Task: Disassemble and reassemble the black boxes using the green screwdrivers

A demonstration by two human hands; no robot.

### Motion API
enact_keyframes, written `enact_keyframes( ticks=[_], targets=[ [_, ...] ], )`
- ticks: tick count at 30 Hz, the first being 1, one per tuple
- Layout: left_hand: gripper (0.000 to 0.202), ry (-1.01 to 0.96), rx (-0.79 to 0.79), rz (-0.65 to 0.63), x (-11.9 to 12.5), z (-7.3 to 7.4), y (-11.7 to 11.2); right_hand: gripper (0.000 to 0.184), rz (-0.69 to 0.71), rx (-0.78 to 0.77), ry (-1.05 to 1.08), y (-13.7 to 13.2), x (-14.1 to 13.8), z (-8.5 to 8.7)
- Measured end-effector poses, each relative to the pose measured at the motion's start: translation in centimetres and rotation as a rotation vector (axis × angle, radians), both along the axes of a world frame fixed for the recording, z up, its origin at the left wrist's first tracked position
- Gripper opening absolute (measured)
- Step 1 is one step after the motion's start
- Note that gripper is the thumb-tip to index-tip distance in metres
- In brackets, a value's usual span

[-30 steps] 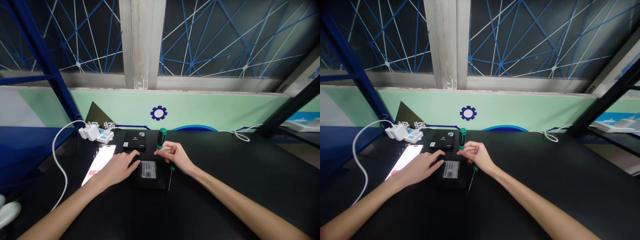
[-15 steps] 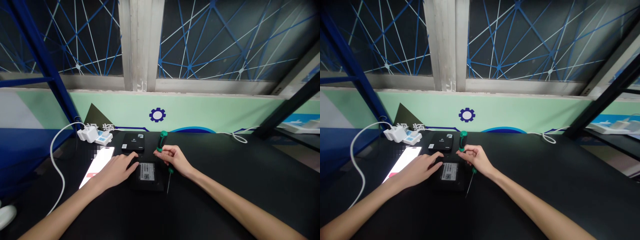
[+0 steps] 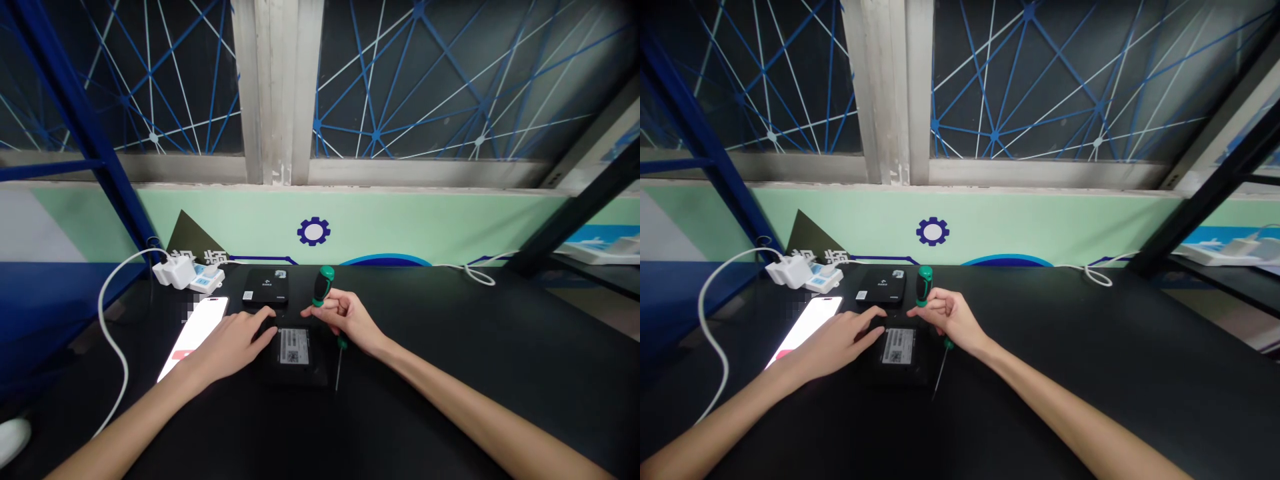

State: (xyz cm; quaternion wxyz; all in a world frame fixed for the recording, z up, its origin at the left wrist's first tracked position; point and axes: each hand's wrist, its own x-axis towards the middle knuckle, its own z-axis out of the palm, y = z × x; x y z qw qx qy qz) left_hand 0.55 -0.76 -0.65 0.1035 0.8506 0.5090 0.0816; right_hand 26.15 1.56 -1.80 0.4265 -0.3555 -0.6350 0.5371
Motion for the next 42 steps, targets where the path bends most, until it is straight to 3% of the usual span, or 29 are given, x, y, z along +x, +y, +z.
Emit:
enact_keyframes(
  ticks=[18,33,42],
  targets=[
    [0.037,0.004,0.005,-0.009,0.0,-0.1,-0.1,0.037,-0.051,0.014,0.008,0.3,0.3,-0.6],
    [0.038,0.000,0.035,-0.015,0.0,0.2,-0.3,0.031,-0.165,0.036,0.159,0.0,0.2,-0.9],
    [0.037,-0.011,0.024,-0.023,0.1,0.4,-0.4,0.042,-0.205,0.040,0.065,0.0,-0.2,-0.7]
  ],
)
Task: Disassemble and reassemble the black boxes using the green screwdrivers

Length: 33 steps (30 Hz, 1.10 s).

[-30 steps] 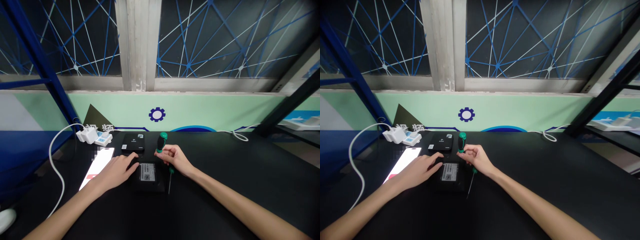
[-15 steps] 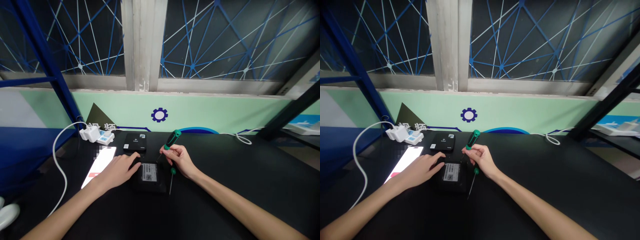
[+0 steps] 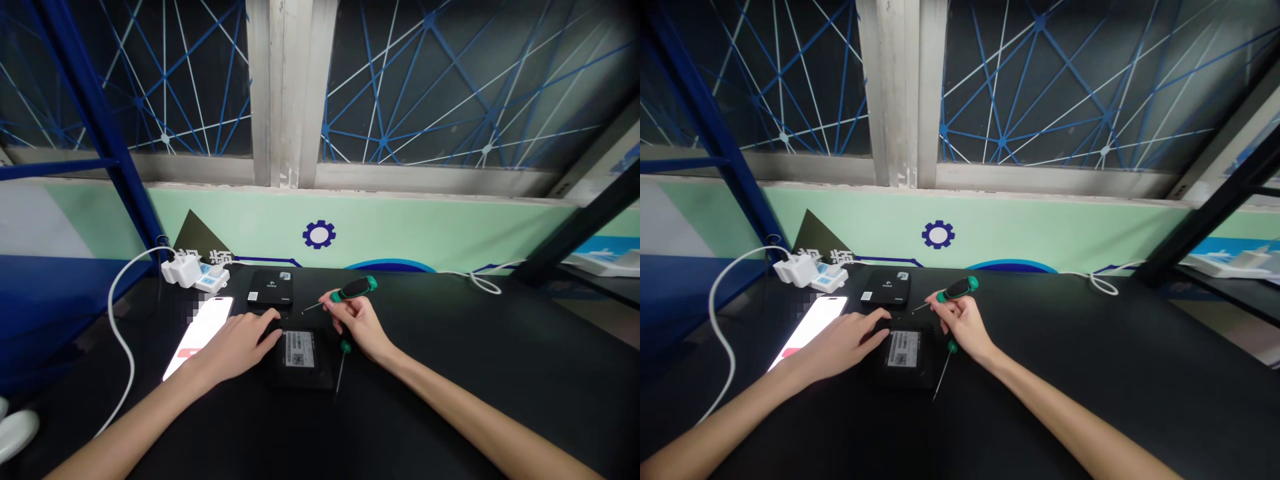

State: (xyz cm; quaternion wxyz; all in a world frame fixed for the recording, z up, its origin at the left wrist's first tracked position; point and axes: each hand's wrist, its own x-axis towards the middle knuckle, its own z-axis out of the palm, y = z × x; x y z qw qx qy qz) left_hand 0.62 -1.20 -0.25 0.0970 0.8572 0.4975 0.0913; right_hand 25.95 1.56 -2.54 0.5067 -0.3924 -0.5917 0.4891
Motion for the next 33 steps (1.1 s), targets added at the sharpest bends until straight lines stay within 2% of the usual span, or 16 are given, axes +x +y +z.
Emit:
enact_keyframes(
  ticks=[6,9,13,17,21,27,33],
  targets=[
    [0.036,-0.009,-0.010,0.000,-0.01,-0.18,0.05,0.031,0.049,0.050,-0.050,-0.37,0.31,0.62],
    [0.034,0.003,-0.002,0.003,0.02,-0.17,0.02,0.038,0.100,0.074,-0.027,-0.32,0.70,0.47],
    [0.034,0.007,0.013,-0.001,0.07,-0.15,0.00,0.042,0.121,0.051,0.024,-0.06,0.85,0.00],
    [0.037,-0.024,0.021,-0.007,0.07,-0.22,0.05,0.032,0.103,0.012,0.034,-0.10,0.48,0.13],
    [0.047,-0.018,0.008,-0.010,0.07,0.01,0.00,0.031,0.113,-0.011,-0.022,-0.39,0.09,0.62],
    [0.042,-0.020,-0.038,-0.027,0.25,0.69,-0.08,0.032,0.153,0.002,-0.092,-0.46,0.00,0.67],
    [0.045,0.003,-0.039,-0.009,0.24,0.64,-0.18,0.030,0.133,-0.020,-0.019,-0.32,-0.04,0.56]
  ],
)
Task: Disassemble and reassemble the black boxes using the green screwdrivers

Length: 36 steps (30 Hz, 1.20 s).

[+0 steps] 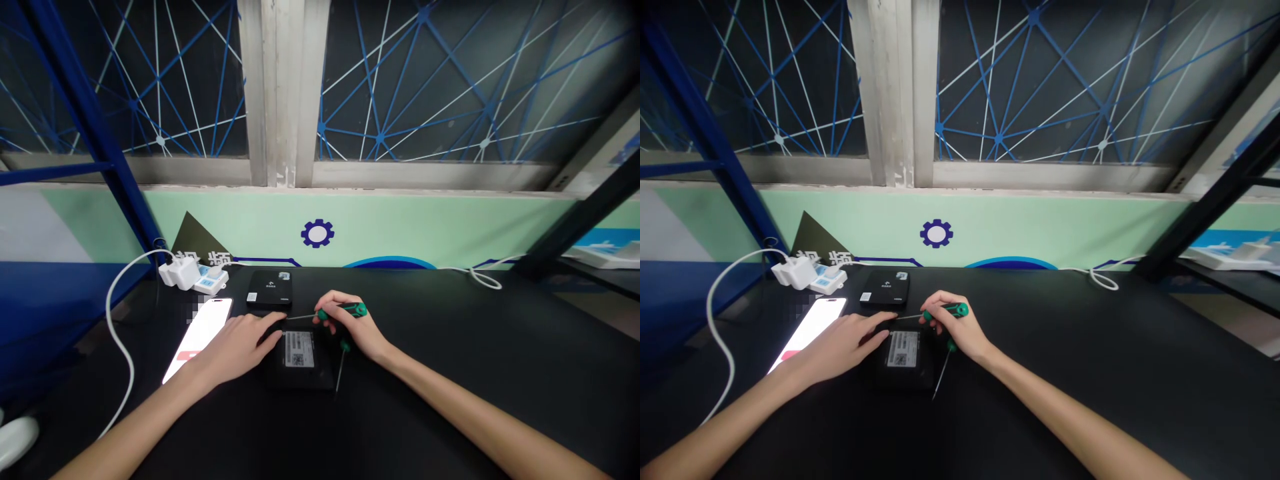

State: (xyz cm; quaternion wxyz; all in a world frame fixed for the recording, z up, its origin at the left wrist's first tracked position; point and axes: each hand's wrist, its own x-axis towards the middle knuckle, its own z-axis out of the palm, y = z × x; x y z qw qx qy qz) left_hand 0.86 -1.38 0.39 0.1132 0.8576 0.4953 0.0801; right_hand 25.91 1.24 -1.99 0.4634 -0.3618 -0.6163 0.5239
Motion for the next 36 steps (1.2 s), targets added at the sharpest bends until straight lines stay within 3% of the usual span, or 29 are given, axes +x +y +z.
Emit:
enact_keyframes(
  ticks=[13,25,36],
  targets=[
    [0.036,-0.004,0.083,0.077,0.07,-0.64,0.46,0.026,0.010,-0.036,0.179,0.55,0.84,-0.43],
    [0.042,-0.056,0.021,-0.075,0.27,-0.22,0.14,0.025,0.033,-0.068,0.251,0.39,0.85,0.17],
    [0.044,-0.013,-0.009,-0.087,-0.15,-0.76,0.24,0.025,0.054,-0.066,0.279,0.75,0.80,-0.22]
  ],
)
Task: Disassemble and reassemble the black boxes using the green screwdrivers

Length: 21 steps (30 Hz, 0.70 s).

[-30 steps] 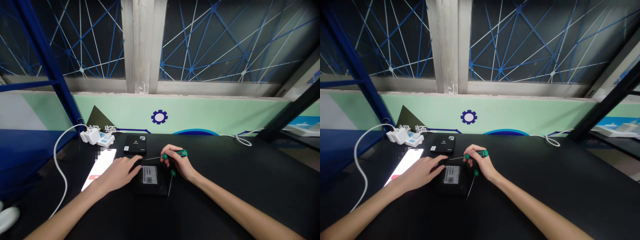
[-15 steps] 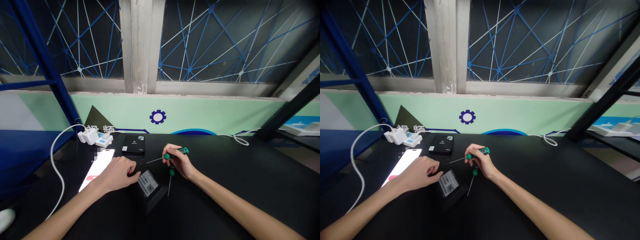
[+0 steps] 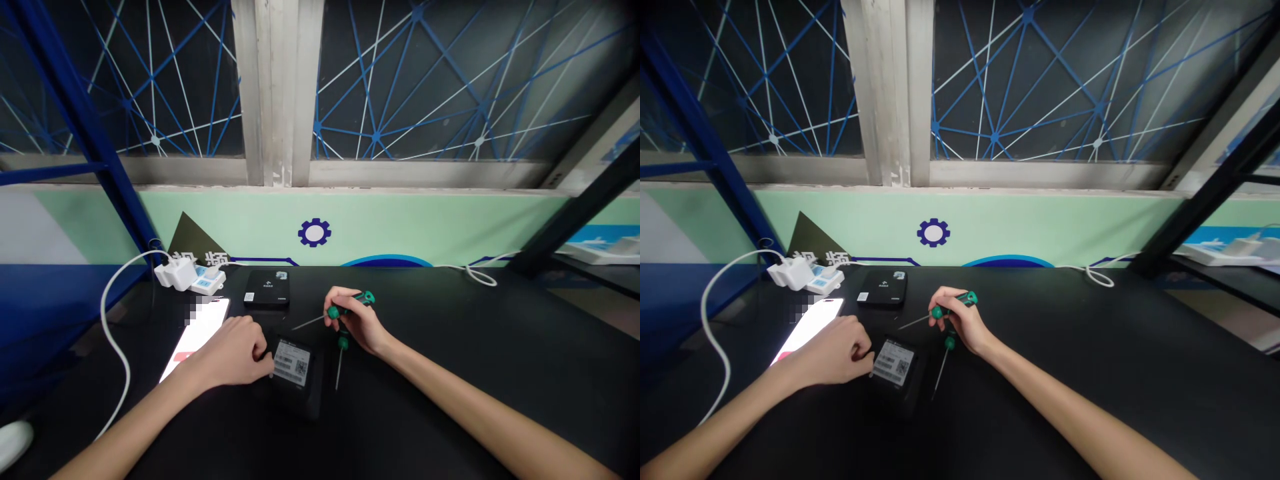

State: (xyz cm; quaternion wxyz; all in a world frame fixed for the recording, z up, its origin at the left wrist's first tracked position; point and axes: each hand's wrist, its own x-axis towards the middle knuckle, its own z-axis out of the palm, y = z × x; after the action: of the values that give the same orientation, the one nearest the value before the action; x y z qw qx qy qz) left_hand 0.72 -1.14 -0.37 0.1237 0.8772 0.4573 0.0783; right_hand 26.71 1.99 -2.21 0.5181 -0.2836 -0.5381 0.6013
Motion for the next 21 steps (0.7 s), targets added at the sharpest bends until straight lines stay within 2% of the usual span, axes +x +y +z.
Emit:
enact_keyframes(
  ticks=[6,12,21],
  targets=[
    [0.053,-0.016,-0.011,0.160,0.39,-0.27,0.15,0.027,0.001,-0.020,-0.019,-0.03,0.02,-0.03],
    [0.057,-0.029,-0.150,0.267,0.57,-0.10,0.22,0.032,-0.023,-0.002,-0.027,-0.08,-0.08,-0.10],
    [0.054,-0.073,-0.275,0.402,0.70,0.07,0.14,0.032,-0.061,-0.001,0.038,-0.01,-0.22,-0.71]
  ],
)
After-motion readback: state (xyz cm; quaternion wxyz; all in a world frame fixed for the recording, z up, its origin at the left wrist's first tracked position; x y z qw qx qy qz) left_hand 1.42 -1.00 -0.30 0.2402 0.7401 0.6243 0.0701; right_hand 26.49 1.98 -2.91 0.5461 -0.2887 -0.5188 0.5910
